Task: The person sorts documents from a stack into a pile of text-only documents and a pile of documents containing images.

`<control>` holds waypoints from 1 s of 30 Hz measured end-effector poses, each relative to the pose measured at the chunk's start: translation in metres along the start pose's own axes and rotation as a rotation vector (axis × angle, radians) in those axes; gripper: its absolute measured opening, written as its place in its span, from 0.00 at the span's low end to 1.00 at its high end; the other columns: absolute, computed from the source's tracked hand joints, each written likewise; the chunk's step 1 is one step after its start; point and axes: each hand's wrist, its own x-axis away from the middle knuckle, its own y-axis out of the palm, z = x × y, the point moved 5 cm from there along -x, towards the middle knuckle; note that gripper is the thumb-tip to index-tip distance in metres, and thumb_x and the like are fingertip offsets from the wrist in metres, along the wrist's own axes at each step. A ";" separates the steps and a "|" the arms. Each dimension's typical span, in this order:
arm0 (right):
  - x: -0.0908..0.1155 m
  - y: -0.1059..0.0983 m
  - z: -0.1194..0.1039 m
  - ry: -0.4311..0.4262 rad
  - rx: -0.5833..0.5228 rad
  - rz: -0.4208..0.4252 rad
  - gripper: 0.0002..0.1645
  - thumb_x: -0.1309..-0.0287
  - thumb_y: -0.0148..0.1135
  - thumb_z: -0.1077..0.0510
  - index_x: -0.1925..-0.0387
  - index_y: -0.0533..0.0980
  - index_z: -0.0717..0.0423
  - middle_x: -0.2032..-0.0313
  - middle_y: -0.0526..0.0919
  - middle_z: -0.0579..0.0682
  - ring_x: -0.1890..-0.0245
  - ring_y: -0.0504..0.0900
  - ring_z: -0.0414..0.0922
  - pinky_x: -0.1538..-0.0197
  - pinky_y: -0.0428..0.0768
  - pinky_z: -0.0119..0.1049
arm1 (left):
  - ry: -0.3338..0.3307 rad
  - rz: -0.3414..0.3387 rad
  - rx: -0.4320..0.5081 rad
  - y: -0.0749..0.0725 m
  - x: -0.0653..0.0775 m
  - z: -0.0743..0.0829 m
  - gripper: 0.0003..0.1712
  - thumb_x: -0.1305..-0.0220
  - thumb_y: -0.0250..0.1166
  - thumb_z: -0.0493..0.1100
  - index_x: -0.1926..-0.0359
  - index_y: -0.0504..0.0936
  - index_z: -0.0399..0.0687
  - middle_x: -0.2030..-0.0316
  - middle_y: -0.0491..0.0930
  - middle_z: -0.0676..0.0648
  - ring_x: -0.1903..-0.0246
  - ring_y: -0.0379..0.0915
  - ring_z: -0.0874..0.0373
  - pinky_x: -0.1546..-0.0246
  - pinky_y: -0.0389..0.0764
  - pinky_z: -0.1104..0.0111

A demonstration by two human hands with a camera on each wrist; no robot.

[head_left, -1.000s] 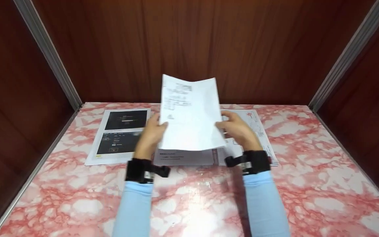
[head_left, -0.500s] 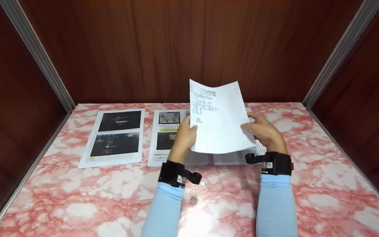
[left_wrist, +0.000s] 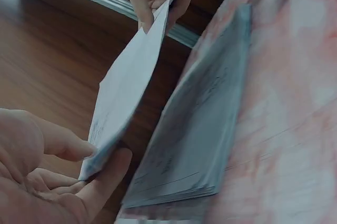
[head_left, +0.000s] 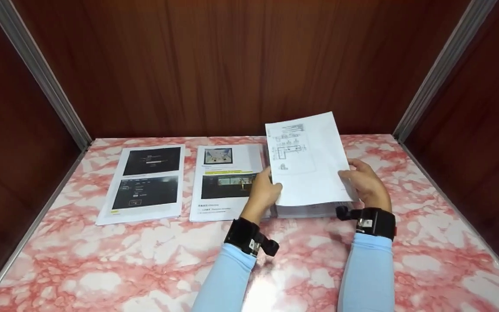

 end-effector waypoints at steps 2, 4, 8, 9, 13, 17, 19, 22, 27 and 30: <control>-0.001 -0.002 0.007 0.031 -0.044 0.001 0.40 0.27 0.54 0.59 0.20 0.51 0.54 0.28 0.63 0.60 0.45 0.75 0.50 0.50 0.79 0.37 | -0.016 -0.012 0.008 0.005 0.002 -0.003 0.30 0.40 0.58 0.28 0.34 0.78 0.36 0.44 0.83 0.38 0.43 0.76 0.48 0.39 0.76 0.58; -0.002 -0.003 0.015 0.059 -0.087 0.006 0.40 0.27 0.55 0.59 0.20 0.51 0.50 0.30 0.66 0.59 0.46 0.77 0.51 0.56 0.81 0.36 | -0.023 -0.015 0.005 0.008 0.003 -0.005 0.28 0.40 0.58 0.29 0.37 0.80 0.36 0.47 0.85 0.38 0.47 0.78 0.48 0.41 0.78 0.58; -0.004 -0.004 0.025 0.090 -0.082 0.024 0.46 0.29 0.57 0.57 0.17 0.48 0.46 0.31 0.67 0.57 0.48 0.77 0.49 0.57 0.81 0.36 | -0.052 -0.023 -0.016 0.015 0.006 -0.009 0.29 0.39 0.60 0.31 0.36 0.77 0.32 0.43 0.82 0.34 0.44 0.78 0.45 0.38 0.77 0.57; -0.005 -0.004 0.027 0.085 -0.056 0.029 0.46 0.29 0.57 0.57 0.17 0.48 0.47 0.31 0.66 0.57 0.48 0.77 0.49 0.55 0.80 0.36 | -0.063 -0.027 -0.020 0.016 0.007 -0.010 0.31 0.39 0.60 0.32 0.33 0.75 0.30 0.40 0.80 0.32 0.40 0.76 0.44 0.35 0.75 0.56; -0.011 -0.003 0.031 0.036 0.037 0.021 0.43 0.30 0.56 0.59 0.19 0.52 0.57 0.34 0.69 0.62 0.49 0.77 0.50 0.49 0.79 0.39 | -0.110 -0.033 -0.047 0.018 0.008 -0.012 0.39 0.37 0.62 0.35 0.28 0.64 0.23 0.31 0.69 0.27 0.29 0.65 0.39 0.27 0.64 0.56; -0.014 -0.002 0.035 0.015 0.046 0.019 0.40 0.32 0.55 0.62 0.22 0.56 0.61 0.40 0.74 0.62 0.52 0.79 0.49 0.48 0.79 0.40 | -0.111 -0.053 -0.065 0.021 0.009 -0.011 0.39 0.37 0.63 0.36 0.28 0.63 0.22 0.31 0.69 0.27 0.29 0.65 0.39 0.27 0.64 0.56; -0.014 -0.002 0.036 0.014 0.033 0.021 0.41 0.33 0.55 0.62 0.21 0.55 0.61 0.39 0.74 0.62 0.52 0.79 0.49 0.49 0.79 0.39 | -0.102 -0.068 -0.075 0.022 0.009 -0.010 0.37 0.37 0.63 0.36 0.29 0.67 0.24 0.33 0.73 0.29 0.31 0.69 0.40 0.29 0.67 0.57; -0.011 -0.001 0.036 0.011 0.016 0.019 0.42 0.33 0.54 0.63 0.20 0.54 0.62 0.36 0.72 0.64 0.52 0.79 0.50 0.50 0.80 0.39 | -0.081 -0.091 -0.083 0.024 0.009 -0.009 0.30 0.37 0.64 0.36 0.35 0.73 0.26 0.39 0.79 0.31 0.37 0.75 0.41 0.33 0.72 0.57; -0.011 -0.002 0.036 0.018 0.055 0.031 0.42 0.30 0.54 0.62 0.19 0.52 0.61 0.32 0.69 0.66 0.47 0.78 0.54 0.45 0.79 0.42 | -0.067 -0.104 -0.105 0.026 0.009 -0.008 0.30 0.38 0.64 0.36 0.36 0.74 0.26 0.41 0.80 0.31 0.41 0.76 0.42 0.35 0.74 0.57; -0.013 -0.004 0.039 0.059 0.089 0.057 0.46 0.29 0.56 0.59 0.17 0.48 0.57 0.24 0.59 0.64 0.38 0.71 0.57 0.36 0.73 0.47 | -0.078 -0.110 -0.120 0.026 0.009 -0.008 0.32 0.37 0.65 0.37 0.34 0.72 0.25 0.40 0.79 0.31 0.40 0.76 0.43 0.34 0.73 0.57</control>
